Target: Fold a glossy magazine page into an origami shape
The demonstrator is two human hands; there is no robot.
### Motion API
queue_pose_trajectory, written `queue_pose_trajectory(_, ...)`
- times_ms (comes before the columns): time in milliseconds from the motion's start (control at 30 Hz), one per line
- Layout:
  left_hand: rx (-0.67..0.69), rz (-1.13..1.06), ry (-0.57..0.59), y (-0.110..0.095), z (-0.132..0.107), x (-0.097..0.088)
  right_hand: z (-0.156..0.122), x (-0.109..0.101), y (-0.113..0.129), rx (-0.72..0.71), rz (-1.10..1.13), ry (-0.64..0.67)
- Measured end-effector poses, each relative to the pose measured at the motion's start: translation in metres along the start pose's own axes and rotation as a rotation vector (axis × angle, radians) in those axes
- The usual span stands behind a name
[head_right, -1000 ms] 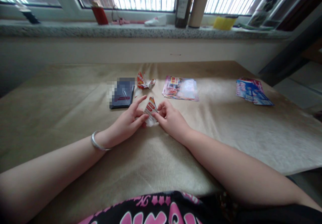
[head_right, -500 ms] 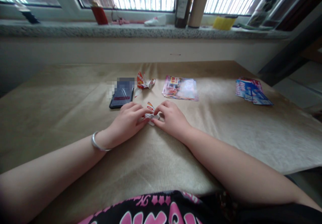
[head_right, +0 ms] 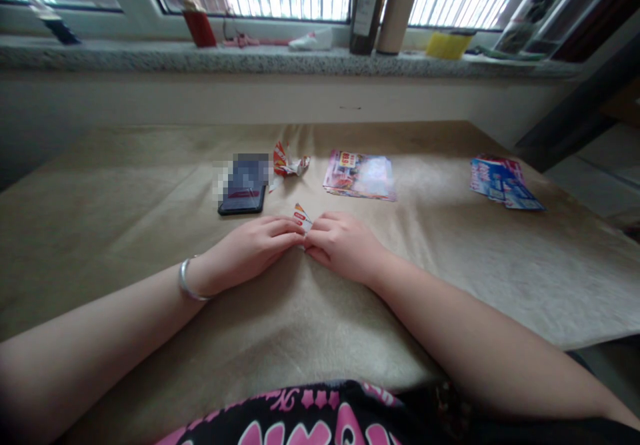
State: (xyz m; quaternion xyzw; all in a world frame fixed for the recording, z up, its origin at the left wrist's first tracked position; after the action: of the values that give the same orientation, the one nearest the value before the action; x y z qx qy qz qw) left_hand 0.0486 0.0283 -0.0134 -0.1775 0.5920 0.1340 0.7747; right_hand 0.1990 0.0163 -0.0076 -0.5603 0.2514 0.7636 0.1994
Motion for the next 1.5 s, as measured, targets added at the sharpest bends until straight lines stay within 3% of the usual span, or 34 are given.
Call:
queue_pose_trajectory(567, 0.120, -0.044, 0.158, 0.001, -0.006, -0.007, -0.006, -0.006, 0.000, -0.102, 0.010, 0.047)
queue_pose_trajectory(867, 0.093, -0.057, 0.156, 0.000, -0.007, -0.007, -0.001, -0.005, 0.016, -0.107, -0.198, 0.096)
queue_pose_trajectory(1133, 0.056, -0.116, 0.128, 0.003, -0.008, -0.006, -0.008, -0.003, -0.004, -0.010, 0.172, 0.009)
queue_pose_trajectory(1267, 0.035, -0.144, 0.134, 0.005, -0.008, -0.006, -0.009, -0.003, -0.008, 0.022, 0.248, -0.006)
queue_pose_trajectory(1500, 0.019, -0.084, 0.096, 0.002, -0.008, -0.007, -0.007, -0.005, 0.005, -0.067, -0.010, 0.035)
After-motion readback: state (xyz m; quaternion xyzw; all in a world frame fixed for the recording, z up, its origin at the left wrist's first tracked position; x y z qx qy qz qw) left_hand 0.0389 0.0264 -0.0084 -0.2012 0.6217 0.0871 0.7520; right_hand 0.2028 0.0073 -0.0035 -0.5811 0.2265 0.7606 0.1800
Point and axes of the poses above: each hand's wrist, its own z-axis towards the middle knuckle, its own x-axis out of the palm, y = z × x, the point moved 4 cm from there along z, towards the middle knuckle, and after that the axes turned 5 degrees about y, right-handed, at the moved point
